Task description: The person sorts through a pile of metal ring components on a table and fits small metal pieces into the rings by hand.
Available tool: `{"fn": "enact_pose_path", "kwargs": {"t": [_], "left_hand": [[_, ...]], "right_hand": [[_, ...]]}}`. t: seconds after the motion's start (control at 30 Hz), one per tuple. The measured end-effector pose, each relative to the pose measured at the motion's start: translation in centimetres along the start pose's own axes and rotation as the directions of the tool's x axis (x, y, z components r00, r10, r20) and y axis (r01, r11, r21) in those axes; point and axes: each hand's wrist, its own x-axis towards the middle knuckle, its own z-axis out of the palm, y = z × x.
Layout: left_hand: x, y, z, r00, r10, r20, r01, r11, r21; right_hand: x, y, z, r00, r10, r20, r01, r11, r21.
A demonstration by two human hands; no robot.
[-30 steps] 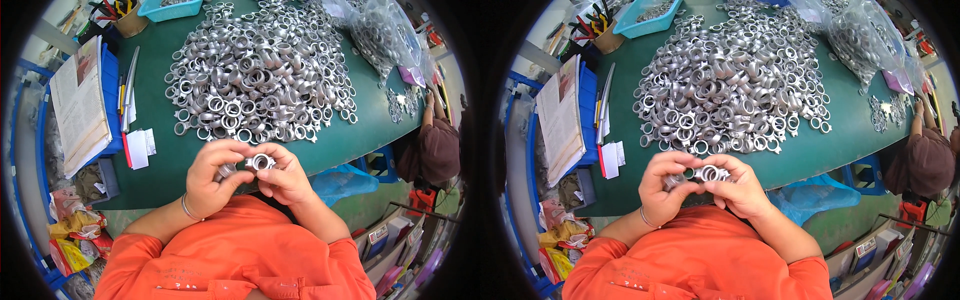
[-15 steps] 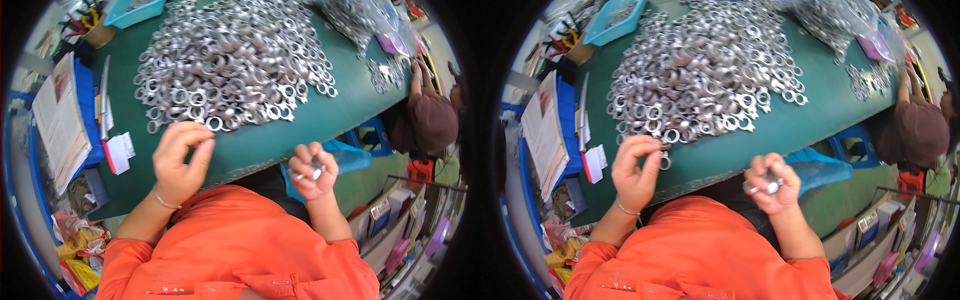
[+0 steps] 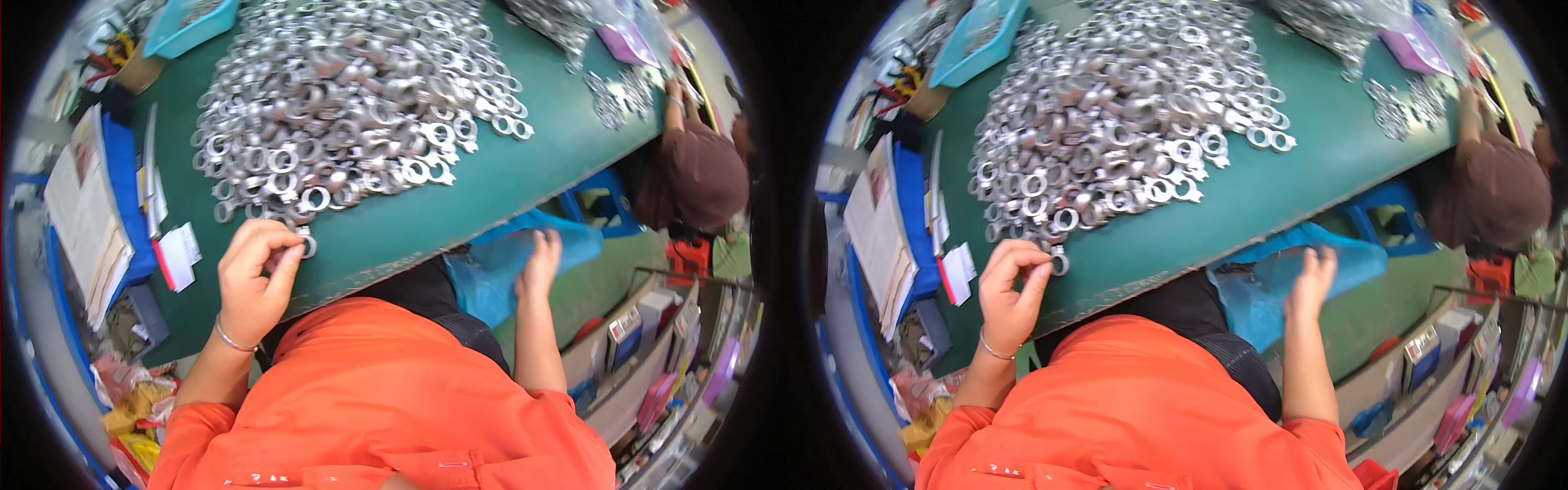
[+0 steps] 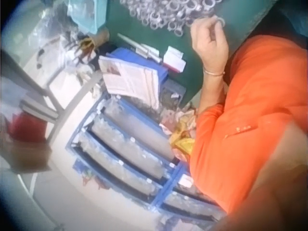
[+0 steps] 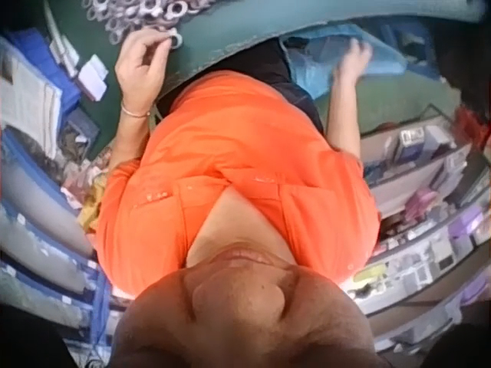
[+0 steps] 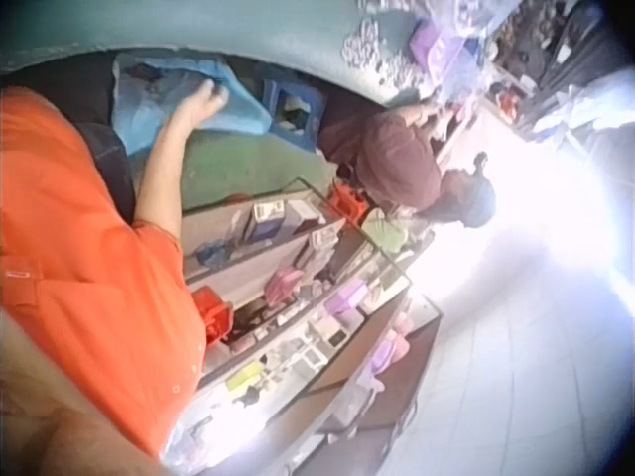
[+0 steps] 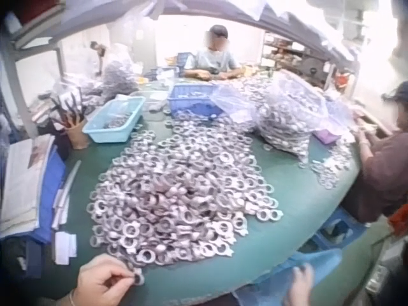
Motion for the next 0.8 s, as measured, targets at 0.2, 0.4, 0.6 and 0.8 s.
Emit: {"fn": "enact_pose_path", "kwargs": {"t": [0.2,0.4,0.6,0.8], "left_hand": [[-1.2,-0.3,0.4,0.996,-0.028,0.084,0.023,0.998,0.065],[-0.5,-0.4,2.1,0.984,0.156,0.083,-0.17,0.962,0.211],[-1.5,-0.8,1.8,0.992,-0.085,0.097,0.102,0.979,-0.178],[-1.9,-1.6,2.4,0.975,-0.165,0.146,0.217,0.825,-0.521]], "right_hand": [[-5.1,-8.8,2.9,0.655,-0.665,0.359,0.668,0.732,0.135],[-10.0,-14.1,10.9,0.02,-0.823,0.568,0.913,0.246,0.325],[-11.4,-14.1,12.8,0.024,-0.737,0.675,0.967,0.189,0.172],[-10.9,-12.8,11.7,0.002,-0.755,0.656,0.977,0.143,0.161]]}}
